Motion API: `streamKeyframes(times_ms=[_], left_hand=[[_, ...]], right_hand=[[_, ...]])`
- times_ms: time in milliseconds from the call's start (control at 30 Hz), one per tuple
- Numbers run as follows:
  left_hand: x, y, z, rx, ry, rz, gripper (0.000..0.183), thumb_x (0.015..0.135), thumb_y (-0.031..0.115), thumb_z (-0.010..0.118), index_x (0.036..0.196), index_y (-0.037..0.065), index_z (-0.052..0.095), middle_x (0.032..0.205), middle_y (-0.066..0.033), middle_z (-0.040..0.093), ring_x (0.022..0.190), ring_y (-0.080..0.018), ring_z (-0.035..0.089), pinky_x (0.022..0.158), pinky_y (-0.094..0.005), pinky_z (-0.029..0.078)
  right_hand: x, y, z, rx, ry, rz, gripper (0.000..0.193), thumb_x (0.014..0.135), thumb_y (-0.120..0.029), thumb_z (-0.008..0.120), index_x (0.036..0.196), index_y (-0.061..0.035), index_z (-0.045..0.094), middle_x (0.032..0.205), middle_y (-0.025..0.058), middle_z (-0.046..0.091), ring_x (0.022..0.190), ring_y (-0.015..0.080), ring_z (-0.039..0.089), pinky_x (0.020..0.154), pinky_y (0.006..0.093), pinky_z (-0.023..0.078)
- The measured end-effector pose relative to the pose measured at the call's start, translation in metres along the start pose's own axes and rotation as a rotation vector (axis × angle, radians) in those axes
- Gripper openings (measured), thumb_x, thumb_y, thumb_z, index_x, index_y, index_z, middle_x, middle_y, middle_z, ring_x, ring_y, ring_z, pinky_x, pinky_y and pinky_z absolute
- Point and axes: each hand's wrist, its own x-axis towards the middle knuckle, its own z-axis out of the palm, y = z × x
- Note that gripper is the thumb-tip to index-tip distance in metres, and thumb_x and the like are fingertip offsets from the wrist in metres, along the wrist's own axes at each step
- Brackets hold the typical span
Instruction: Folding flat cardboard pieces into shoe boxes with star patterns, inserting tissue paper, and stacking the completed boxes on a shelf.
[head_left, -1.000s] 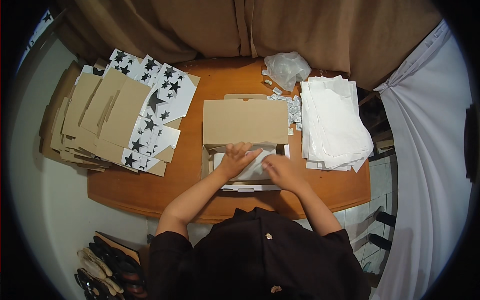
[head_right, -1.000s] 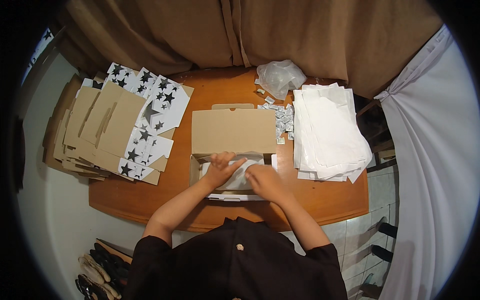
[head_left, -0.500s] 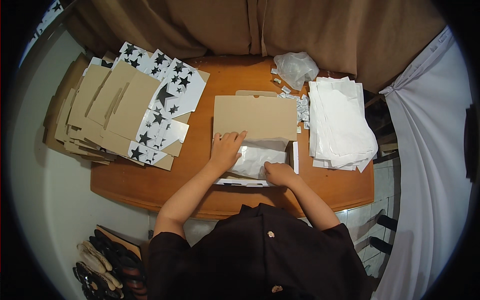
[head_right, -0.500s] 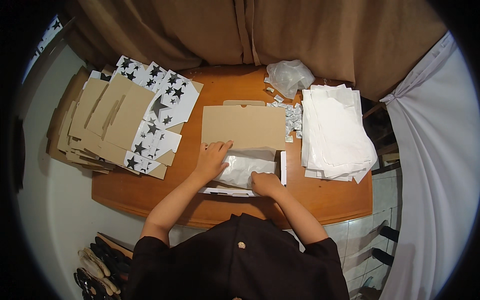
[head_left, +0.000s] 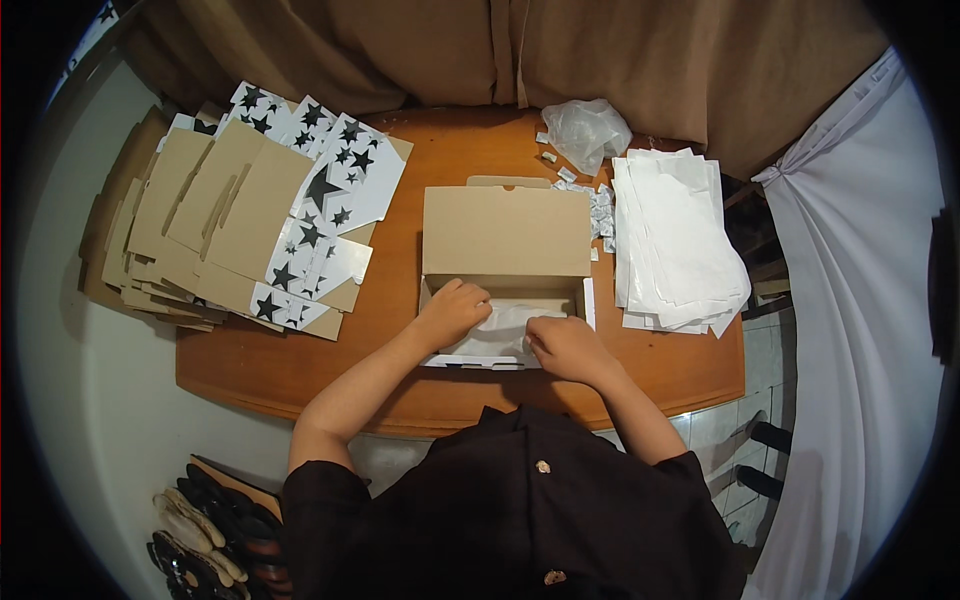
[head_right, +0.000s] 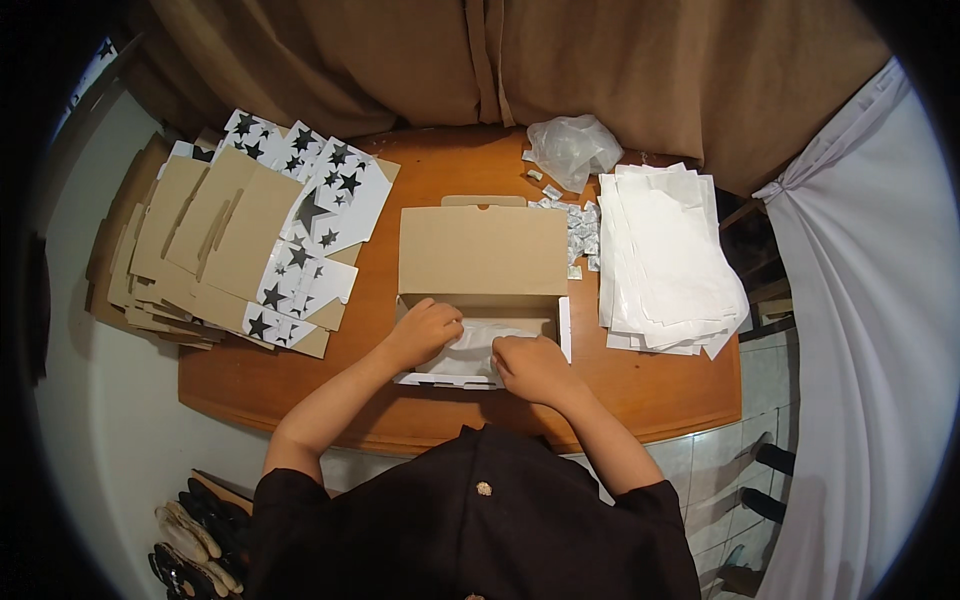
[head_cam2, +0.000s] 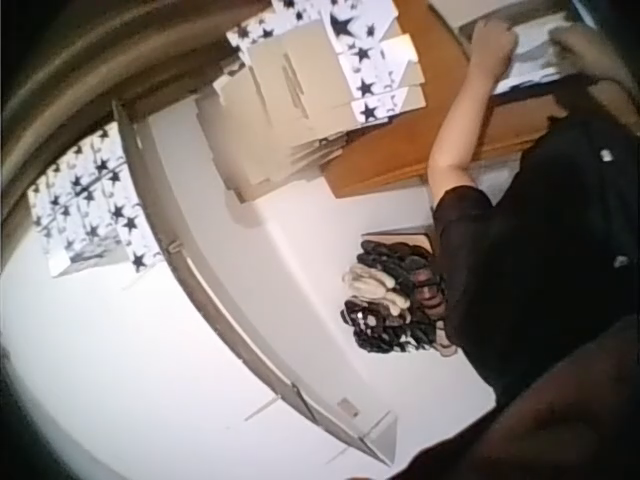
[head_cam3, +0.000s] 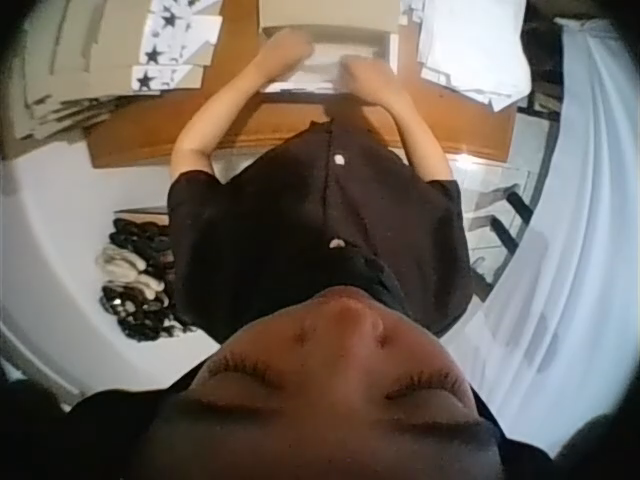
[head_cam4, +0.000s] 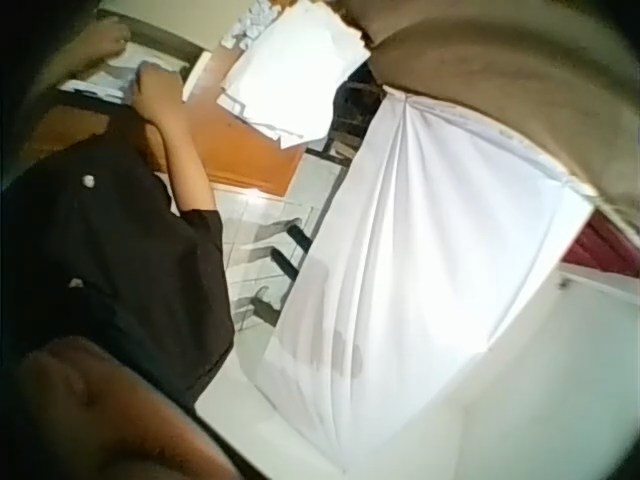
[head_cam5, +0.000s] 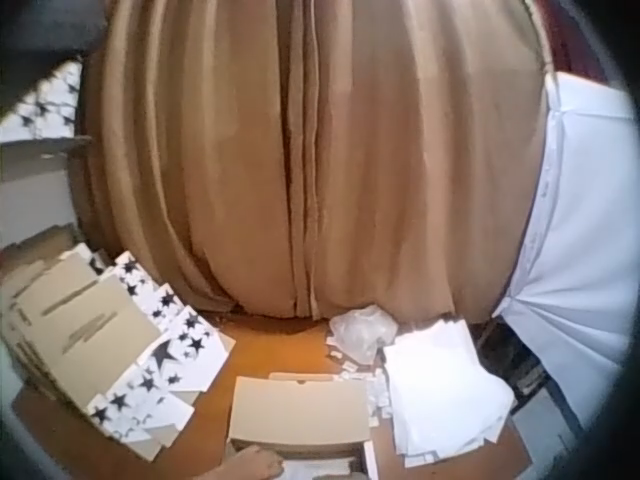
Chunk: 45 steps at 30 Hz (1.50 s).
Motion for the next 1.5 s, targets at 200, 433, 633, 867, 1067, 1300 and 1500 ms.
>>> streamKeyframes(times_ms=[200,433,633,867,1067,1300,1500], left_hand=[[-0.008,0.003,0.002,0.0,-0.155,0.068,0.014,0.071,0.01,0.059,0.083,0.01,0.051,0.08,-0.004,0.051,0.082,-0.0209,0.054,0.072,-0.0331,0.039],[0.0,0.009,0.017,0.101,-0.288,0.022,0.014,0.075,0.011,0.057,0.088,0.011,0.051,0.082,-0.004,0.052,0.079,-0.0204,0.052,0.069,-0.0334,0.037],[-0.002,0.006,0.005,0.013,-0.468,0.023,0.028,0.068,0.017,0.067,0.093,0.013,0.054,0.09,-0.0047,0.053,0.087,-0.0214,0.054,0.075,-0.0362,0.039],[-0.011,0.001,0.007,-0.208,-0.422,-0.063,0.04,0.068,0.024,0.067,0.102,0.009,0.054,0.114,-0.014,0.049,0.106,-0.0311,0.05,0.086,-0.0426,0.041],[0.01,-0.002,-0.027,-0.321,-0.384,-0.189,0.051,0.066,0.026,0.066,0.11,0.006,0.049,0.116,-0.0154,0.049,0.106,-0.0302,0.051,0.086,-0.0423,0.04],[0.02,-0.013,-0.047,0.03,-0.248,-0.355,0.038,0.069,0.019,0.067,0.104,0.011,0.056,0.087,-0.0057,0.06,0.09,-0.0238,0.057,0.077,-0.0377,0.039],[0.025,-0.019,-0.019,0.264,0.018,-0.333,0.007,0.071,0.015,0.066,0.07,0.011,0.061,0.078,-0.0039,0.055,0.079,-0.0201,0.054,0.071,-0.0372,0.035]], right_hand=[[0.003,0.003,-0.005,0.207,0.309,-0.088,0.015,0.084,-0.016,0.052,0.077,-0.0027,0.054,0.077,0.0142,0.06,0.076,0.034,0.058,0.066,0.0442,0.043],[0.02,0.037,0.034,-0.138,-0.116,0.039,0.019,0.085,-0.02,0.049,0.086,-0.0044,0.059,0.078,0.0155,0.064,0.077,0.0334,0.061,0.074,0.0442,0.043],[0.019,0.044,0.034,-0.223,-0.255,0.132,0.02,0.084,-0.019,0.046,0.088,-0.0051,0.06,0.081,0.0181,0.065,0.079,0.032,0.064,0.076,0.0446,0.044],[0.022,0.028,0.017,-0.2,-0.178,0.11,0.02,0.084,-0.019,0.047,0.088,-0.0036,0.06,0.079,0.0166,0.065,0.077,0.033,0.063,0.073,0.044,0.045],[0.03,0.035,-0.014,0.027,0.379,0.062,0.013,0.083,-0.014,0.056,0.083,-0.002,0.06,0.076,0.0162,0.062,0.072,0.0342,0.06,0.065,0.0417,0.047],[0.017,0.07,-0.034,0.236,0.599,0.146,0.013,0.086,-0.014,0.058,0.09,-0.0028,0.064,0.07,0.0161,0.062,0.06,0.0304,0.06,0.054,0.0355,0.045],[0.01,0.058,-0.019,-0.031,0.367,0.063,0.035,0.08,-0.002,0.053,0.111,-0.0146,0.058,0.075,0.0108,0.062,0.072,0.0251,0.061,0.071,0.0381,0.038]])
